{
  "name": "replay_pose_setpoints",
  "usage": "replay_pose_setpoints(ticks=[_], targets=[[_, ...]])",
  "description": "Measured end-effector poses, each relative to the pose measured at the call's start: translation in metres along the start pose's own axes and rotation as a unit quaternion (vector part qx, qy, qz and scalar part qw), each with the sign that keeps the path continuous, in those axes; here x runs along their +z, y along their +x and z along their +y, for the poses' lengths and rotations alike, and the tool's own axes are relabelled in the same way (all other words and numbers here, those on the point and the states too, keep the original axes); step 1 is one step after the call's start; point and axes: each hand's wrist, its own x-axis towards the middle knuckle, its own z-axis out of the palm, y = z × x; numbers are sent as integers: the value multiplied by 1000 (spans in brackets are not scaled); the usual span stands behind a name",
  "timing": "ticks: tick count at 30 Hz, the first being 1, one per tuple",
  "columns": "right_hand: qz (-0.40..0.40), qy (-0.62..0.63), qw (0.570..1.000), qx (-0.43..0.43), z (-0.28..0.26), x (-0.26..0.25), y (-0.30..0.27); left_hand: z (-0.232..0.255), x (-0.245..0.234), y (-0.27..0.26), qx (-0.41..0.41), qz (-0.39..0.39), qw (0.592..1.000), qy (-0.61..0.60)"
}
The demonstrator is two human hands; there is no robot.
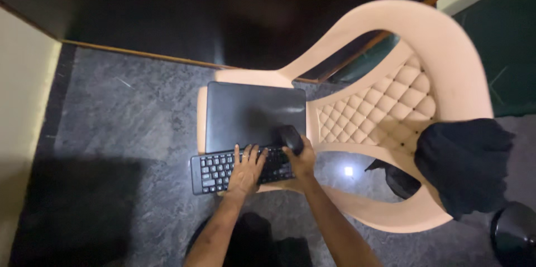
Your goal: The person clears a desk by moving a stack of books, a laptop, a keyboard, a mouse, and stationery items onto a nearby chair. They then use a dark cloth to wipe the desk surface and the keyboard, finishing by placing the cleaned items back on the desk.
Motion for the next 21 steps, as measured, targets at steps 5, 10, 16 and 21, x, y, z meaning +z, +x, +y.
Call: replay_pose_setpoints(ticks=[5, 10, 16, 21], targets=[[-8, -3, 1000, -8, -17, 11, 15, -8, 9, 14, 29, -2, 1000, 2], [28, -94, 991, -96, -20, 24, 25, -12, 23, 21, 54, 40, 997, 34], [22, -106, 988, -109, -12, 34, 37, -7, 9, 22, 50, 40, 995, 72], [2, -54, 988, -146, -29, 21, 24, 1, -34, 15, 8, -112, 993, 44]])
